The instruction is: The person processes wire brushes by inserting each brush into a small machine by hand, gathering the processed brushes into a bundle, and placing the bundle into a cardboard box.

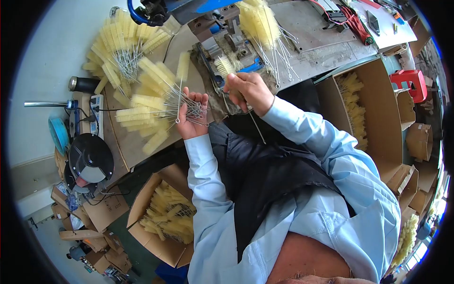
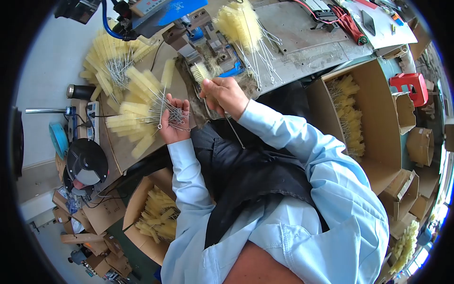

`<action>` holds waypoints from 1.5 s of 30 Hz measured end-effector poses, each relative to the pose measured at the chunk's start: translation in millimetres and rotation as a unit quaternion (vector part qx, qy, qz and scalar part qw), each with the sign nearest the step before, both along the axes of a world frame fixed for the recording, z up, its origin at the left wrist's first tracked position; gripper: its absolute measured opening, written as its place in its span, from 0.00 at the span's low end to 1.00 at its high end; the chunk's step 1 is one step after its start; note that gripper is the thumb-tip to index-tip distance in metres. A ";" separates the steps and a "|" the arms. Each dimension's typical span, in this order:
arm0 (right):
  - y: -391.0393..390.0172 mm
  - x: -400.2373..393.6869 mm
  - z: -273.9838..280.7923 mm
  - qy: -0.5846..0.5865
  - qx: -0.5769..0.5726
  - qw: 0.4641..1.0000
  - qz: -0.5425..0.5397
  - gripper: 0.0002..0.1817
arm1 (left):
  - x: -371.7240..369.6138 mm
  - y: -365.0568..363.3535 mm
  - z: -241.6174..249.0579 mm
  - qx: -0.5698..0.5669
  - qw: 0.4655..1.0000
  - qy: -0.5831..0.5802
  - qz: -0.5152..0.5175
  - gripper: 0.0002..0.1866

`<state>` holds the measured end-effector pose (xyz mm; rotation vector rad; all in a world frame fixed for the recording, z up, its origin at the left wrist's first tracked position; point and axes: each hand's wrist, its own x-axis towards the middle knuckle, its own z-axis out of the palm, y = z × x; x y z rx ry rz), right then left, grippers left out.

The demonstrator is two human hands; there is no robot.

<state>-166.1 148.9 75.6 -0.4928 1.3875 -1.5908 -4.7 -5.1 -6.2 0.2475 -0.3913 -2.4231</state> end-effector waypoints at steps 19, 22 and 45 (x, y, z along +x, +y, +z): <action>-35.7 -24.1 -2.6 -0.068 0.021 0.997 -0.017 0.26 | -2.4 2.4 5.3 -0.024 0.999 -0.031 -0.006 0.23; -49.9 -34.6 -4.6 -0.119 -0.007 0.993 0.001 0.26 | -3.6 3.0 7.5 -0.027 0.999 -0.027 -0.010 0.23; -52.9 -9.7 10.1 -0.293 -0.006 0.956 -0.005 0.15 | -4.3 2.4 3.7 -0.016 1.000 -0.001 -0.020 0.24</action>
